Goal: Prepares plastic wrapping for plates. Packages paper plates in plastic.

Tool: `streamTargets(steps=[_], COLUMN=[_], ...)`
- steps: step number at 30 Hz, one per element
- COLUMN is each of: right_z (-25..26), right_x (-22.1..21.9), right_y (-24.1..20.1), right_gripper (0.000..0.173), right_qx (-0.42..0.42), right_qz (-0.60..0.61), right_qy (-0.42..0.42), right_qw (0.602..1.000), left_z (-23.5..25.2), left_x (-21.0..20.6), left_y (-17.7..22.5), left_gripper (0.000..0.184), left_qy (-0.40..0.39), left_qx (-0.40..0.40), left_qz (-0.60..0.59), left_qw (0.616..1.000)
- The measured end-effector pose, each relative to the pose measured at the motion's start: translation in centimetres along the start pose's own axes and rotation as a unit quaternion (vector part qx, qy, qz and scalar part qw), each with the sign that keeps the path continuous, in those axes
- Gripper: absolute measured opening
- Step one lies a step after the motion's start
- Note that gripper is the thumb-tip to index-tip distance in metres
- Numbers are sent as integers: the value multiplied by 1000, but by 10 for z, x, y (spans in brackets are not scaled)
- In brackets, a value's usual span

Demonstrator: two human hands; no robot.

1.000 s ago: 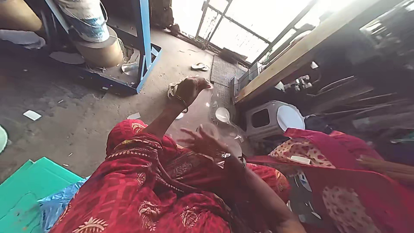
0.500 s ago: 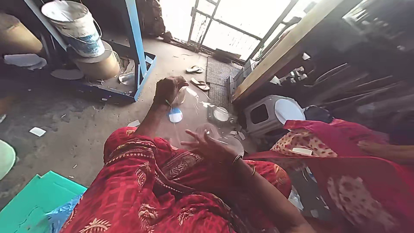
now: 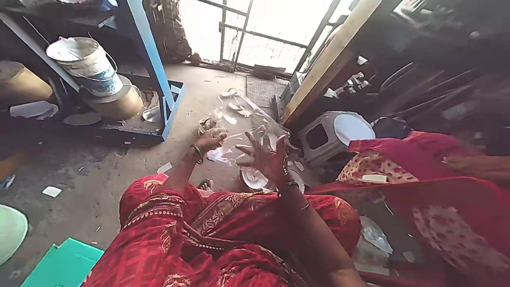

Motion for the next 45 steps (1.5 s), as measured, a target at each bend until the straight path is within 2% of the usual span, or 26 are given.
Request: streamTargets(steps=[1, 2, 4, 6, 10, 11, 12, 13, 15, 17, 18, 20, 22, 25, 28, 30, 31, 33, 35, 36, 38, 42, 45], right_z=[-1, -1, -2, -5, -5, -4, -2, 1, 9, 15, 19, 39, 72, 100, 113, 119, 122, 128, 133, 134, 135, 124, 112], right_x=[11, 26, 55, 69, 64, 64, 63, 66, 74, 65, 56, 47, 47, 38, 29, 23, 22, 18, 22, 26, 31, 22, 25], right_y=[-8, -16, -32, -41, -32, -29, -28, -27, -21, -16, -13, 1, 28, 64, 85, 91, 91, 89, 90, 93, 100, 117, 127], right_gripper=[98, 96, 97, 102, 109, 98, 78, 70, 85, 81, 81, 88, 100, 105, 106, 110, 110, 101, 80, 65, 49, 81, 76], right_qx=[32, 68, 129, 155, 90, 74, 63, 50, 18, -13, -27, -48, -68, -129, -145, -151, -156, -161, -163, -163, -156, -214, -180], right_qz=[-13, -10, 2, -4, -7, -19, -50, -94, -177, -263, -298, -327, -304, -314, -316, -287, -265, -214, -176, -151, -110, -54, -21], right_qy=[75, 109, 144, 167, 131, 120, 128, 141, 180, 179, 168, 137, 111, 102, 79, 69, 67, 72, 77, 69, 51, 58, 90], right_qw=[997, 992, 981, 974, 987, 990, 989, 984, 967, 948, 939, 934, 944, 935, 934, 944, 949, 961, 968, 973, 980, 974, 979], left_z=[3, 5, 9, 9, 10, 12, 15, 17, 16, 7, 2, -7, -14, -8, -1, 3, 6, 15, 18, 18, 22, 23, 27], left_x=[4, 13, 31, 38, 43, 48, 52, 57, 59, 52, 46, 29, 5, -13, 12, 30, 31, 13, -18, -28, -38, -46, -48], left_y=[2, 3, 0, 3, -2, -6, -11, -16, -23, -19, -13, 12, 32, 16, 2, -2, -5, -21, -37, -45, -62, -82, -102], left_gripper=[35, 33, 36, 35, 34, 34, 35, 37, 49, 80, 87, 74, 59, 58, 63, 58, 51, 45, 57, 67, 70, 68, 62], left_qy=[11, 28, 70, 101, 146, 165, 184, 195, 194, 213, 241, 292, 273, 250, 301, 322, 297, 164, 35, 13, 34, 74, 87], left_qx=[-40, -66, -87, -92, -42, -24, -8, 10, 73, 110, 86, -31, -92, -75, -12, 9, 16, 59, 113, 122, 123, 178, 200], left_qz=[46, 93, 124, 112, 92, 89, 89, 101, 182, 306, 348, 384, 364, 281, 239, 213, 210, 165, 68, 34, -23, -23, -29], left_qw=[998, 993, 986, 984, 984, 982, 979, 976, 961, 921, 902, 875, 886, 923, 923, 922, 931, 971, 991, 992, 992, 981, 975])
Point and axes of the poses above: each hand's wrist, its own z-axis towards the middle knuckle, its own x-axis out of the back of the hand, y = z × x, the point moved 5 cm from there along z, towards the middle knuckle, and after that the axes turned 1 degree about x, right-handed, at the moved point
